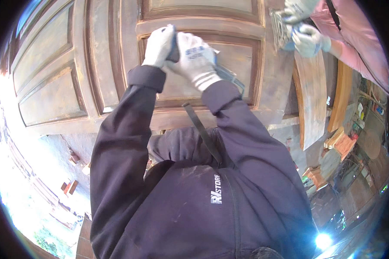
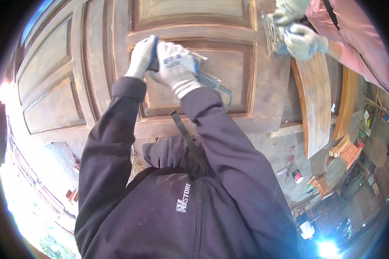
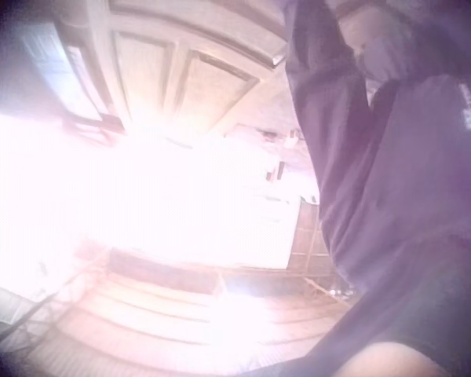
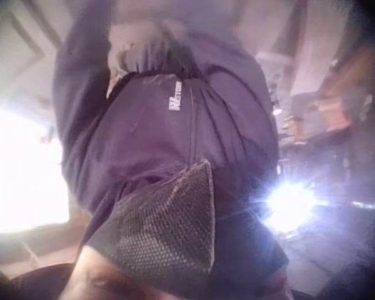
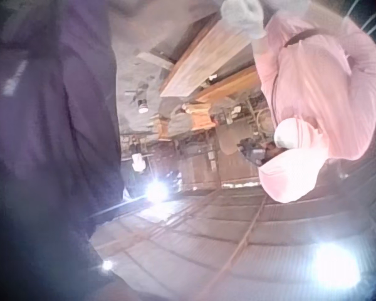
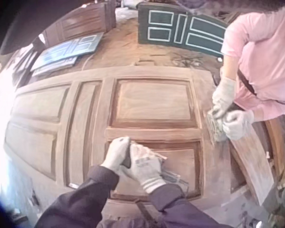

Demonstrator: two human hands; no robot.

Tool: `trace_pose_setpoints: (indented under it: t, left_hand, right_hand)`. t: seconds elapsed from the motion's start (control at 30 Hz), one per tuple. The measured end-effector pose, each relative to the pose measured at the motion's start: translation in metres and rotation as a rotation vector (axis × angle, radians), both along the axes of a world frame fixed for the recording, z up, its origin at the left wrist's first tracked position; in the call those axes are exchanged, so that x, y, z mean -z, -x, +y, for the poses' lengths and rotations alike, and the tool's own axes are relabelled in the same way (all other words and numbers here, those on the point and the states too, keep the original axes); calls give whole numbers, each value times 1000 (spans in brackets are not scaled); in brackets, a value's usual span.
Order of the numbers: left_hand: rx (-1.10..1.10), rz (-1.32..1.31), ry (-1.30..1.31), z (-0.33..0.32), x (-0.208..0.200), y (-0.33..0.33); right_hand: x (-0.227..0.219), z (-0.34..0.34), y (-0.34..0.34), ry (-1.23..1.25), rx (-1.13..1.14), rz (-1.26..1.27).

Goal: The person uses an electric sander to smooth the surface of a large wooden door. They move the sander across the panels and edges of the door while another person works nearby.

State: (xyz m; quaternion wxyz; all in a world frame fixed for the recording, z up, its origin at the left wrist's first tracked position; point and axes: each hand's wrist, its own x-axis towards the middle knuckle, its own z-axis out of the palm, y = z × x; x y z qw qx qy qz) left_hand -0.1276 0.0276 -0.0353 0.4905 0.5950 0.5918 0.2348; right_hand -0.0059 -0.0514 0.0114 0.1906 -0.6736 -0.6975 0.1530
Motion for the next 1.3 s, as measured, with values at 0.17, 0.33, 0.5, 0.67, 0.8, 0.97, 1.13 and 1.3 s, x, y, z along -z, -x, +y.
trace_pose_setpoints:
  t: [0.17, 0.33, 0.5, 0.67, 0.8, 0.97, 1.13, 1.3]
  left_hand:
    - [282, 119, -105, 1, -31, -124]
    - [551, 219, -234, -14, 5, -209]
    - [368, 150, -5, -122, -29, -188]
    - [224, 57, 109, -137, -38, -157]
    - [537, 210, -472, -69, -7, -187]
    - [396, 217, -680, -7, 9, -221]
    - [279, 120, -451, -71, -9, -151]
    - [-8, 32, 27, -152, -32, -72]
  right_hand:
    - [-1, -18, -91, -107, 284, 22]
    - [-15, -50, -145, -20, 400, 39]
    - [-15, -148, -132, 41, 401, 15]
    - [2, -166, -119, 22, 274, -56]
    - [-6, -85, -158, -87, 252, 13]
    - [-5, -25, -182, -83, 241, -98]
    - [7, -69, -149, 3, 48, -123]
    - [-3, -135, -83, 78, -166, -22]
